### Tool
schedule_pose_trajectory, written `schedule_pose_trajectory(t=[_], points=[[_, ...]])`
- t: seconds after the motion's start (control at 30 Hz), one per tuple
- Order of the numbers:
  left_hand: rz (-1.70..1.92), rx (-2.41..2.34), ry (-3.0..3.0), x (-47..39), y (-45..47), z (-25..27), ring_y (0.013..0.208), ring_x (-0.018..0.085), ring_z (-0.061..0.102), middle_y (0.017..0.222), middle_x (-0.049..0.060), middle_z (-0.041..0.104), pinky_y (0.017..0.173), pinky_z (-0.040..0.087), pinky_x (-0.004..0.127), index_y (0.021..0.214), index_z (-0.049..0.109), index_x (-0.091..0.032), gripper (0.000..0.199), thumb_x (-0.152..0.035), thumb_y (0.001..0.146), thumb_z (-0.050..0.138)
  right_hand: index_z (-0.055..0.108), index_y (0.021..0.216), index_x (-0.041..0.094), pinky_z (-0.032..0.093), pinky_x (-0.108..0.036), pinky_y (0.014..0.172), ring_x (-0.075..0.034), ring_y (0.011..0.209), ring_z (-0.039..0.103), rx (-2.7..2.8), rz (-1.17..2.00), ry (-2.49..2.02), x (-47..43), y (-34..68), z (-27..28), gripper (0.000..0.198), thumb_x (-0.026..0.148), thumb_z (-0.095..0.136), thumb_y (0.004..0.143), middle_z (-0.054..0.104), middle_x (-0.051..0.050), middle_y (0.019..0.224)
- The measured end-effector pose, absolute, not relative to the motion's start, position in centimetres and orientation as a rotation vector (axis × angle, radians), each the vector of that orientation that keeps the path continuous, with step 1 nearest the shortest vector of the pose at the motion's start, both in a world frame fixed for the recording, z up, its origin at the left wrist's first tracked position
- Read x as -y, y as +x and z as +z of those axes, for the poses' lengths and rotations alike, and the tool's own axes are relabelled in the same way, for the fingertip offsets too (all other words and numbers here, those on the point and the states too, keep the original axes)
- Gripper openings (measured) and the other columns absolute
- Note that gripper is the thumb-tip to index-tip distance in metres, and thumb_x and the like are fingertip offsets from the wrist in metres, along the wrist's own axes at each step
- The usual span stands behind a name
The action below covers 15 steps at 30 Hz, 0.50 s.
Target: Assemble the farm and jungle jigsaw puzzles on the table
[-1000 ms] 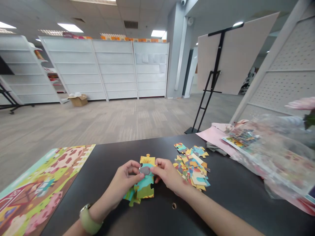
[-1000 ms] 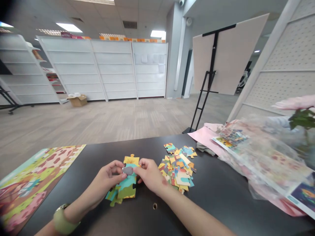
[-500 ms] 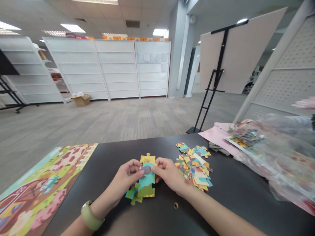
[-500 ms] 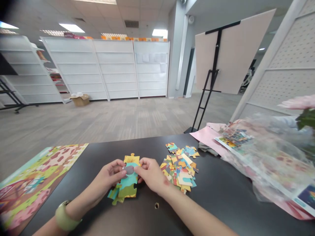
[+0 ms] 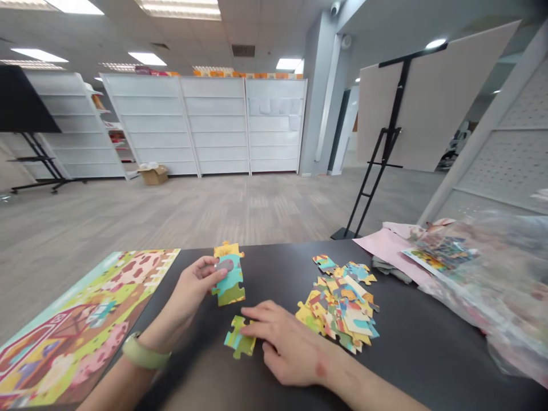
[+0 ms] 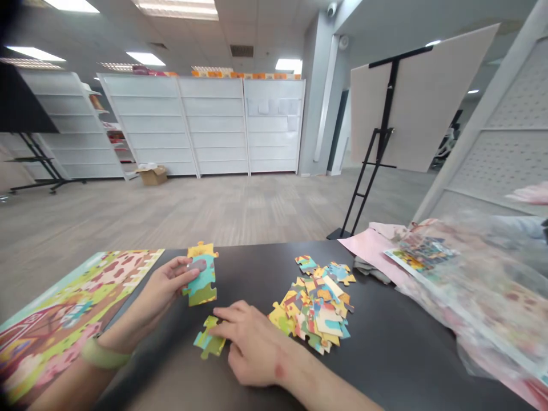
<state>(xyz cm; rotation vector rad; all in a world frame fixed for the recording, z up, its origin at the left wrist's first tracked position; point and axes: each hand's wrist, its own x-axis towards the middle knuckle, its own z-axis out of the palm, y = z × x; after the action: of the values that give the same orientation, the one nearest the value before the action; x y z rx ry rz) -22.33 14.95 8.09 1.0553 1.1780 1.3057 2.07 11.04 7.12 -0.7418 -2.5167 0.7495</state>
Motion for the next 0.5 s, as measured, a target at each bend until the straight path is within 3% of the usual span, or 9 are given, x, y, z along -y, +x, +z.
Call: schedule_pose_trajectory(t=[0.07,0.27,0.4,0.5], points=[[1.285,-1.219,1.073,-15.1,-22.7,8.0,0.069,0.016,0.070,0.089,0.003,0.077,0.061,0.049,0.023,0.097,0.052,-0.021,0.059,-0.047,0.063,0.092,0.067,0.122,0.025,0.045,-0.042,0.103,-0.026,0.126,0.054,2.693,0.641,-0.706,-10.5,1.9,7.5,0.043,0.012,0.053,0.084,0.060,-0.005,0.143],[1.069,-1.249,1.219,-15.1,-22.1,6.6,0.062,0.017,0.067,0.073,0.001,0.073,0.057,0.043,0.023,0.093,0.055,-0.019,0.053,-0.049,0.065,0.089,0.069,0.094,0.020,0.048,-0.040,0.088,-0.028,0.103,0.059,2.694,0.373,-1.138,-11.8,3.8,8.1,0.011,0.025,0.062,0.089,0.069,-0.010,0.107],[0.951,-1.284,1.366,-14.7,-21.3,5.5,0.055,0.015,0.058,0.058,-0.006,0.061,0.056,0.038,0.024,0.091,0.062,-0.019,0.045,-0.043,0.064,0.089,0.067,0.094,0.019,0.047,-0.038,0.095,-0.029,0.113,0.059,2.575,0.506,-1.188,-13.2,5.4,7.8,0.020,0.030,0.076,0.080,0.066,-0.011,0.122],[0.900,-1.501,1.672,-14.4,-21.3,4.9,0.071,0.021,0.062,0.068,-0.003,0.065,0.068,0.042,0.029,0.097,0.067,-0.021,0.035,-0.041,0.072,0.082,0.067,0.097,0.019,0.046,-0.036,0.096,-0.027,0.110,0.061,2.545,0.598,-1.167,-13.6,5.5,7.6,0.020,0.026,0.076,0.080,0.069,-0.009,0.115]])
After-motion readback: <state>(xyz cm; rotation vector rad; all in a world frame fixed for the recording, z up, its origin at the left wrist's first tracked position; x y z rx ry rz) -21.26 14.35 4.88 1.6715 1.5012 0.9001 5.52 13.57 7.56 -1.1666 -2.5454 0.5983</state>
